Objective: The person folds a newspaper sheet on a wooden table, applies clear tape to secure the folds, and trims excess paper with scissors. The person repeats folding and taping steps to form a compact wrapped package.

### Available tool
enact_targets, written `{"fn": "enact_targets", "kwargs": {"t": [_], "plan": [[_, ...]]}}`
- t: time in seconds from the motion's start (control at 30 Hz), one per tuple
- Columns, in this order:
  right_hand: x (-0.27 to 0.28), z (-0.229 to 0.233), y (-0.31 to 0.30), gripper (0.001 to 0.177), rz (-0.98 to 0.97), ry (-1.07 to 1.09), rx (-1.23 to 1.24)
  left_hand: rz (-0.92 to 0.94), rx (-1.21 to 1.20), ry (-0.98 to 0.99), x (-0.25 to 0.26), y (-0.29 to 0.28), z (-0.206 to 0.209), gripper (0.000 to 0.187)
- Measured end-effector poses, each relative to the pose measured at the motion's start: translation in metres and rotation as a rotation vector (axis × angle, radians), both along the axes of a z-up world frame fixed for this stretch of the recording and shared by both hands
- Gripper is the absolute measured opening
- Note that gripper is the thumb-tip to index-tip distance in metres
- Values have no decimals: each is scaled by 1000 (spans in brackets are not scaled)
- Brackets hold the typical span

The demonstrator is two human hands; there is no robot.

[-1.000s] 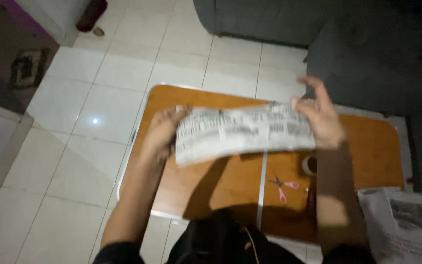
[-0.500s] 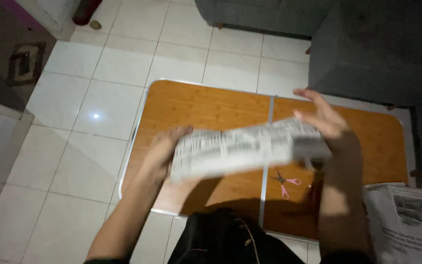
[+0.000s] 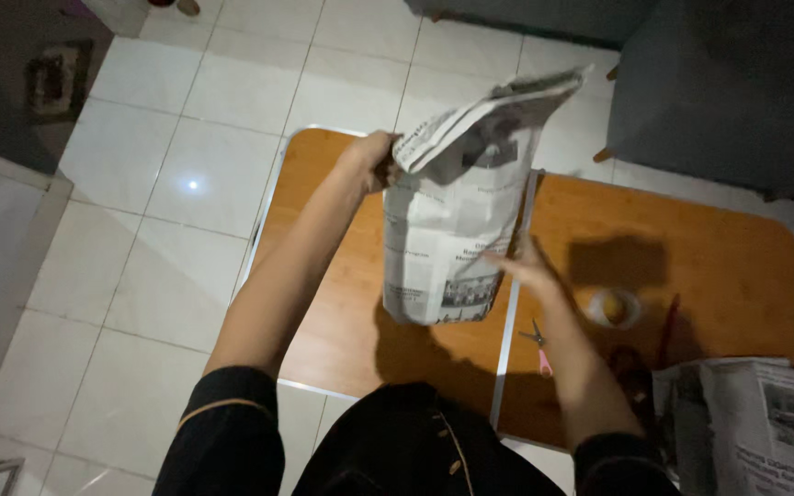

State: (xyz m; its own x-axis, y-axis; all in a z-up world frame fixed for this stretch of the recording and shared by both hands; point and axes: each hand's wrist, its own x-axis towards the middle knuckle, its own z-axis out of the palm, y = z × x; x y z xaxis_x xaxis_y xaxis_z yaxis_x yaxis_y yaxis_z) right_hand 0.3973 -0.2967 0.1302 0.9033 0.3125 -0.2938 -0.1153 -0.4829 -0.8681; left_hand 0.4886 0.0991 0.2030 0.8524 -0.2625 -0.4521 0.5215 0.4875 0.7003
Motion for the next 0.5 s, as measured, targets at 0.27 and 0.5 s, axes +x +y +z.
{"fn": "enact_targets", "kwargs": {"t": [0.27,0.5], "plan": [[-22,-98,33,82,-81,12,-297,346,863,-167,-20,-1,-42,36],[-14,-123,24,80,-178,9,-326,17,1149,-830,-243,-20,-93,106]]}}
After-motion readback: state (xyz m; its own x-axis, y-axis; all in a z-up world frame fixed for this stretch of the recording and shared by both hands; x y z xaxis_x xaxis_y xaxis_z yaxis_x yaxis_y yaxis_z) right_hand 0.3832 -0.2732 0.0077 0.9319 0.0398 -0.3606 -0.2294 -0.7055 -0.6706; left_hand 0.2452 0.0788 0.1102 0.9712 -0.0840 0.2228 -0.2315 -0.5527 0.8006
